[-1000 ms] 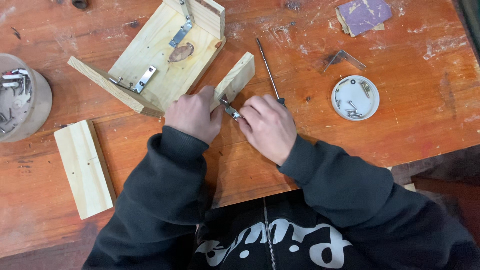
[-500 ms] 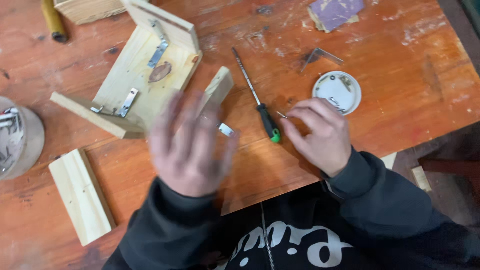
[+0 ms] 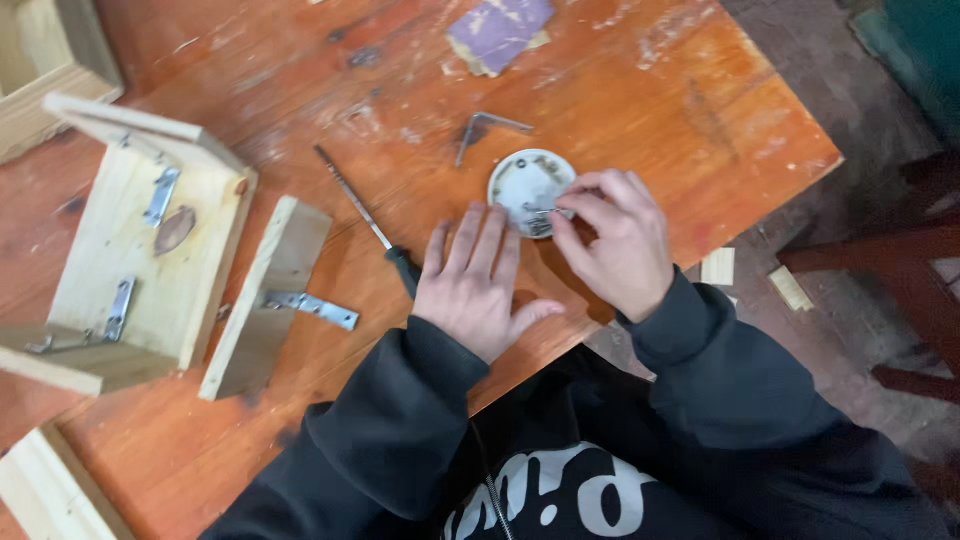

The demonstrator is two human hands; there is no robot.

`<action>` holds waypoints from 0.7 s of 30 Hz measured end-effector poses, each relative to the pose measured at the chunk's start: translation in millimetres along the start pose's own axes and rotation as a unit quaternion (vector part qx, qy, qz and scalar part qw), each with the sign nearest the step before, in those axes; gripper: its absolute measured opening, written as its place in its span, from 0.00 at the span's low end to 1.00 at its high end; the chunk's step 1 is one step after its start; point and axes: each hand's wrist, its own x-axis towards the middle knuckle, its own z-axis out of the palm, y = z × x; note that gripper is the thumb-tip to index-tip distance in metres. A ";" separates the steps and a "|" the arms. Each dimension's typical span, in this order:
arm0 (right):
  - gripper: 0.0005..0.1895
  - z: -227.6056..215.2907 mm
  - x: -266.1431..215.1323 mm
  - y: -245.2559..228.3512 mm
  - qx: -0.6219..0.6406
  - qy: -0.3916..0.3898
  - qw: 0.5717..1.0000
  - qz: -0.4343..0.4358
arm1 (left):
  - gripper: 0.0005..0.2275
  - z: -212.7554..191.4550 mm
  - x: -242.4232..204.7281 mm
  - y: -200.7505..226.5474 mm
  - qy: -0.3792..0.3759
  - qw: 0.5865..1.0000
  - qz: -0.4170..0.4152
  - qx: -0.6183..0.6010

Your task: The person assembles a small wooden box by attaching metal brackets to the wooden pieces using a screwdriver. They secure the brackets with screws, align the pieces, and tighten the screws to complete the assembly.

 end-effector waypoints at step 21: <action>0.09 28.7 10.8 -46.2 0.036 -0.017 0.998 -0.052 | 0.45 -35.6 -31.3 -33.8 -0.055 0.976 -0.132 0.162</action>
